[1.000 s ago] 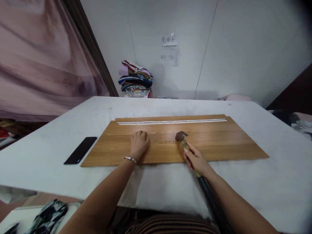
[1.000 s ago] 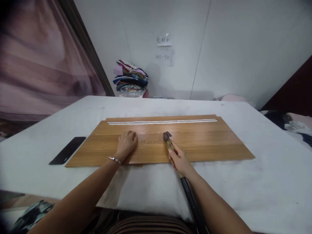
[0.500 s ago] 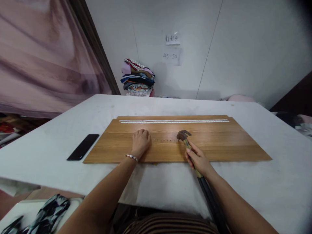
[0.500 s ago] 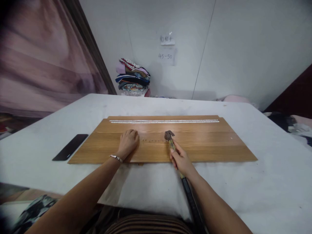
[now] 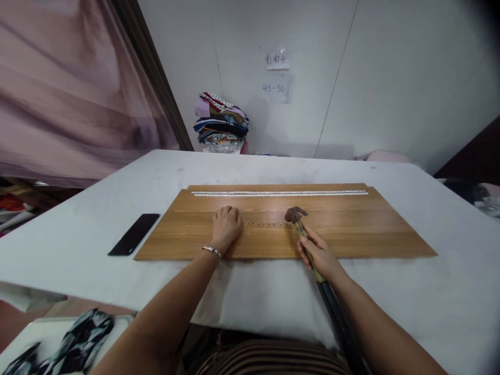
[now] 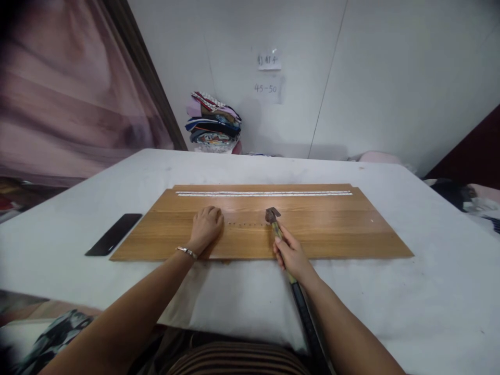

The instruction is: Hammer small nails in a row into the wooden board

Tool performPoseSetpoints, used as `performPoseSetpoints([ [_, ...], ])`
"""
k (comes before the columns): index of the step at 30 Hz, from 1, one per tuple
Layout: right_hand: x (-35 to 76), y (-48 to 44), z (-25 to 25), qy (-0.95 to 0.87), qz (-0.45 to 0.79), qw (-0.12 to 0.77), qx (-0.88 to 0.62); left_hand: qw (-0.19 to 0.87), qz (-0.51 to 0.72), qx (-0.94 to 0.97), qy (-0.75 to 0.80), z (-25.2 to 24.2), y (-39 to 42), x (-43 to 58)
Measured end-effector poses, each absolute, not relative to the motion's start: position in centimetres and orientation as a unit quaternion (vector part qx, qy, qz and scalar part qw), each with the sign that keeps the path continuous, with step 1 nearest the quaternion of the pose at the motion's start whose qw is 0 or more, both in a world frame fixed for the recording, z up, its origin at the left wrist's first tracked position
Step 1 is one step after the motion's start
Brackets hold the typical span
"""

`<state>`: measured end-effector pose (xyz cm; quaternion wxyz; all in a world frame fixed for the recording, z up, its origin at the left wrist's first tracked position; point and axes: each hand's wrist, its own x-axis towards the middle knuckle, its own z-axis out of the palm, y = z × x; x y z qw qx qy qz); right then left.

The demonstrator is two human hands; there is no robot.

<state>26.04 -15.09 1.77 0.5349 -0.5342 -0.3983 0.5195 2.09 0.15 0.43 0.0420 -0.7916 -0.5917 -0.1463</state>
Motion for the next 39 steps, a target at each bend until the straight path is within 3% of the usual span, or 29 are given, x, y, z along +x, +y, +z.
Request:
performPoseSetpoints([
  [39, 26.06, -15.2, 1.82, -0.419, 0.503, 0.507, -0.561, 0.04, -0.151, -0.787, -0.596, 0.51, 0.08, 2.18],
])
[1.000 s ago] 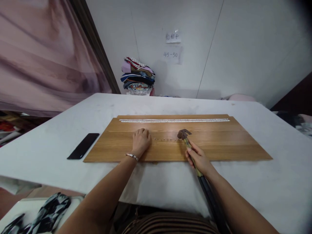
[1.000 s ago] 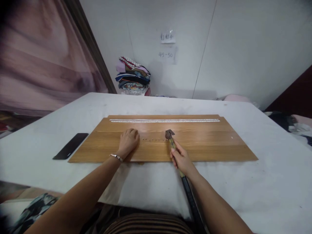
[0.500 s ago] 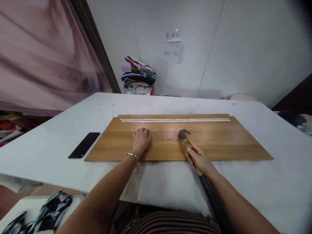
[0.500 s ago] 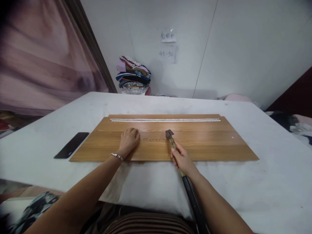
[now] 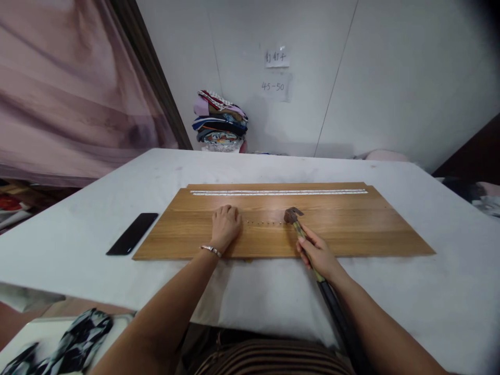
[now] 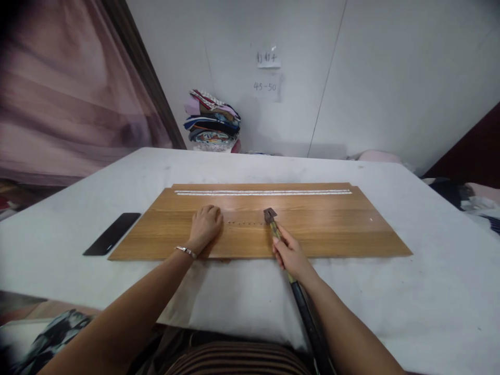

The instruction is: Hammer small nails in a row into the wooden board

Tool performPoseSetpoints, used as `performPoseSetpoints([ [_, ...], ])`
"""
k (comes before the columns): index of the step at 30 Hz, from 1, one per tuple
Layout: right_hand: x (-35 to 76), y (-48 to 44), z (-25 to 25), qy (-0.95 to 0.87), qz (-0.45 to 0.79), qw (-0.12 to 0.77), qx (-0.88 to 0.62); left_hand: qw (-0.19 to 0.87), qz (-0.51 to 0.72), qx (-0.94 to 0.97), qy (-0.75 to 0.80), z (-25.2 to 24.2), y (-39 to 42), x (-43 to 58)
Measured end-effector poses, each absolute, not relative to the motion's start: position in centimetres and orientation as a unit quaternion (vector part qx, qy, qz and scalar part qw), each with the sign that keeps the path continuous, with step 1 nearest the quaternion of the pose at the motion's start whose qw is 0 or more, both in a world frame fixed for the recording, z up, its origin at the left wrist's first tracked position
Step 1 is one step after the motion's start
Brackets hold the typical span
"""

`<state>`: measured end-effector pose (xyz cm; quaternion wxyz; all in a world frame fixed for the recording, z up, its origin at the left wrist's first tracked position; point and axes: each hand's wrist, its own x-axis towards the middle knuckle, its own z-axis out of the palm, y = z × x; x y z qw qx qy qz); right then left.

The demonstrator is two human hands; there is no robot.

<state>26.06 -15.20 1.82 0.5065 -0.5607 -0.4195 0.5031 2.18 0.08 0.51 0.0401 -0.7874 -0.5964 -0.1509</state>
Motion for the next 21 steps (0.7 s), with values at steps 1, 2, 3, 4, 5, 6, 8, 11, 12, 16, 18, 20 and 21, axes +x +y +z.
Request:
performPoseSetpoints([
  [1, 26.06, -15.19, 1.8, -0.421, 0.502, 0.51, -0.558, 0.04, -0.151, -0.788, -0.596, 0.52, 0.08, 2.18],
  [2, 26.06, -15.18, 1.78, -0.423, 0.501, 0.513, -0.554, 0.04, -0.15, -0.788, -0.595, 0.53, 0.08, 2.18],
  [3, 26.06, -15.17, 1.75, -0.425, 0.501, 0.514, -0.552, 0.04, -0.151, -0.789, -0.594, 0.55, 0.07, 2.19],
  [4, 26.06, -15.17, 1.7, -0.426, 0.501, 0.514, -0.551, 0.041, -0.151, -0.79, -0.593, 0.57, 0.06, 2.2],
  [5, 26.06, -15.16, 1.66, -0.426, 0.501, 0.513, -0.551, 0.042, -0.152, -0.79, -0.592, 0.59, 0.05, 2.22],
  [6, 26.05, -15.15, 1.61, -0.426, 0.501, 0.511, -0.553, 0.043, -0.153, -0.79, -0.592, 0.61, 0.04, 2.23],
  [8, 26.02, -15.14, 1.57, -0.424, 0.503, 0.506, -0.558, 0.044, -0.151, -0.789, -0.594, 0.65, 0.02, 2.25],
  [11, 25.96, -15.16, 1.63, -0.424, 0.505, 0.508, -0.555, 0.042, -0.146, -0.787, -0.597, 0.7, -0.01, 2.23],
  [12, 25.95, -15.17, 1.66, -0.425, 0.504, 0.511, -0.552, 0.041, -0.145, -0.788, -0.597, 0.71, -0.01, 2.21],
  [16, 25.96, -15.2, 1.66, -0.429, 0.501, 0.514, -0.549, 0.042, -0.146, -0.789, -0.596, 0.73, -0.01, 2.17],
  [18, 25.96, -15.17, 1.61, -0.429, 0.503, 0.509, -0.552, 0.045, -0.146, -0.788, -0.596, 0.72, 0.01, 2.2],
  [20, 25.95, -15.16, 1.62, -0.427, 0.508, 0.504, -0.554, 0.047, -0.147, -0.787, -0.597, 0.67, 0.03, 2.22],
  [21, 25.95, -15.16, 1.67, -0.425, 0.509, 0.503, -0.554, 0.047, -0.148, -0.787, -0.597, 0.63, 0.04, 2.22],
])
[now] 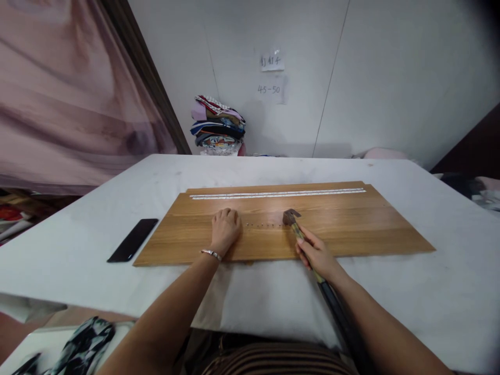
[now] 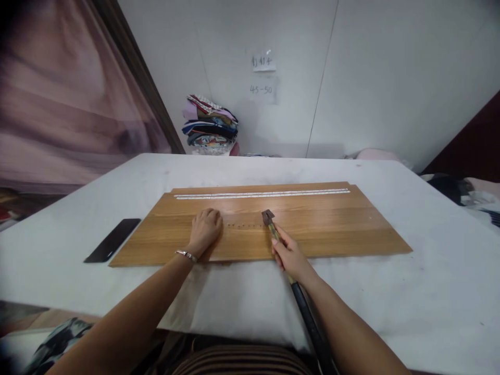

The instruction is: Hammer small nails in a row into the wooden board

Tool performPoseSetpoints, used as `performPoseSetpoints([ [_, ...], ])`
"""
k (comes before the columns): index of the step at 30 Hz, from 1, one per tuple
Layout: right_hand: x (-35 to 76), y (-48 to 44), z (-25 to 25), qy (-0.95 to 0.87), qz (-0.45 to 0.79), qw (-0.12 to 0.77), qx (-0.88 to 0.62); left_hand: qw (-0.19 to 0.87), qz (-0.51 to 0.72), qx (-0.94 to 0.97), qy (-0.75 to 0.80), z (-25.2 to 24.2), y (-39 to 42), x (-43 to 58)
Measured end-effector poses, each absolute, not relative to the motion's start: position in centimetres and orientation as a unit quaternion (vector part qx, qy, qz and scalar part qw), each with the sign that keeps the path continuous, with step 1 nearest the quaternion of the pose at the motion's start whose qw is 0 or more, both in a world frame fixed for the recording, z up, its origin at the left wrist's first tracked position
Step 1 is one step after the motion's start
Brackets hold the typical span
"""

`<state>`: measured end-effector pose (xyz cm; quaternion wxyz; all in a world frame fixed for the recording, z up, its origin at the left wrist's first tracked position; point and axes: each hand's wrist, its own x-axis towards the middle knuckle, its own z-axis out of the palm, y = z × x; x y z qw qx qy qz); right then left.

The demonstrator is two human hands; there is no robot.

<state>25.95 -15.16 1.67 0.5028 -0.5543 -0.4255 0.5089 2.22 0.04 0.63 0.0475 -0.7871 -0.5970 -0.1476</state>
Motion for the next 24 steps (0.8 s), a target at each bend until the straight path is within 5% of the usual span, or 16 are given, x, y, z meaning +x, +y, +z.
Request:
performPoseSetpoints([
  [24, 26.02, -15.24, 1.65, -0.43, 0.506, 0.501, -0.555, 0.049, -0.145, -0.787, -0.597, 0.61, 0.05, 2.24],
])
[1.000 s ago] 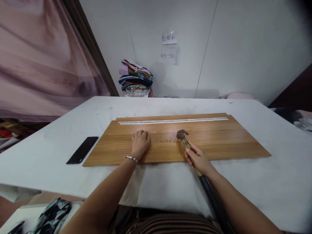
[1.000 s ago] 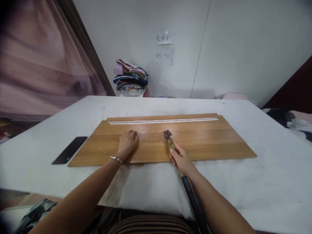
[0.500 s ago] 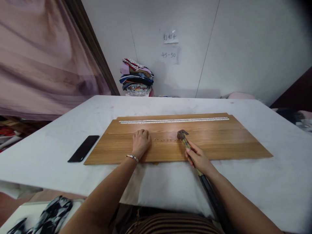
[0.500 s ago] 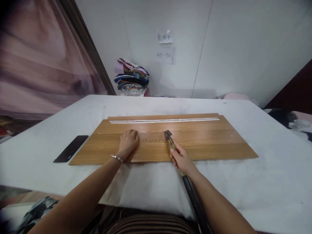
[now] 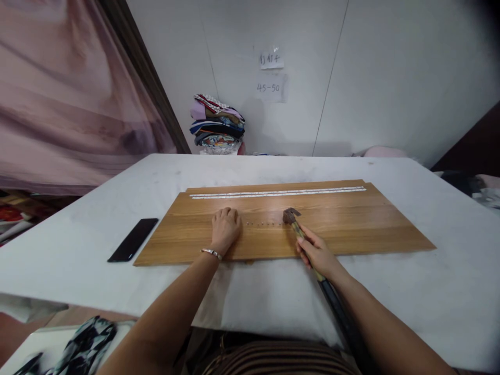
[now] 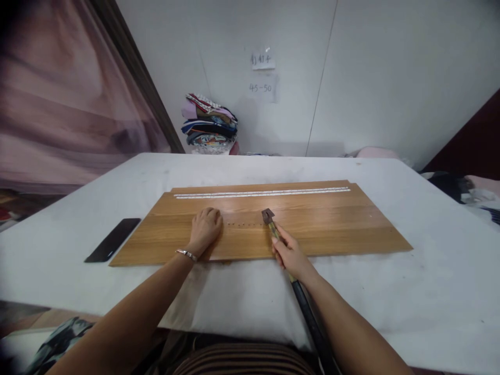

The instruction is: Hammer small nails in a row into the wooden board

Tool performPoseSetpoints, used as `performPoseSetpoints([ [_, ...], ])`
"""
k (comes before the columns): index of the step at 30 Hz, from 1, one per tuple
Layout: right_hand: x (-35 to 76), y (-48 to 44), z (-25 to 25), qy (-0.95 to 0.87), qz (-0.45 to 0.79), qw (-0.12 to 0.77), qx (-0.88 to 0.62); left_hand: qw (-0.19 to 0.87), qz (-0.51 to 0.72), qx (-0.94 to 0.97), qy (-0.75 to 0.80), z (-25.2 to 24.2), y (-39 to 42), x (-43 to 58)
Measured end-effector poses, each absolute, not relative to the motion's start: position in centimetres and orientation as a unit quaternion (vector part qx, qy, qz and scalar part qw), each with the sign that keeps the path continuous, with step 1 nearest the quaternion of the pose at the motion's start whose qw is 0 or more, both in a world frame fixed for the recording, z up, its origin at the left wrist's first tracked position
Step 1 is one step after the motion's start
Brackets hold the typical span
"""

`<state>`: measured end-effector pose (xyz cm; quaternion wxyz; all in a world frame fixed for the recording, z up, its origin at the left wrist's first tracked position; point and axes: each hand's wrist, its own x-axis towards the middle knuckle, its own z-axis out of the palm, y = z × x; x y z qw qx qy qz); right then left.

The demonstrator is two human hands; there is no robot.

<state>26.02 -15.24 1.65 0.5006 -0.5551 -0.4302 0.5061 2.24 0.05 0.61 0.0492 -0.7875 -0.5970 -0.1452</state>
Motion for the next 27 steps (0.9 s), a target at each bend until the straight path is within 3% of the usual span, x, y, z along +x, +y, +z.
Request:
performPoseSetpoints([
  [27, 26.06, -15.13, 1.66, -0.423, 0.504, 0.515, -0.55, 0.035, -0.136, -0.789, -0.598, 0.78, -0.04, 2.21],
])
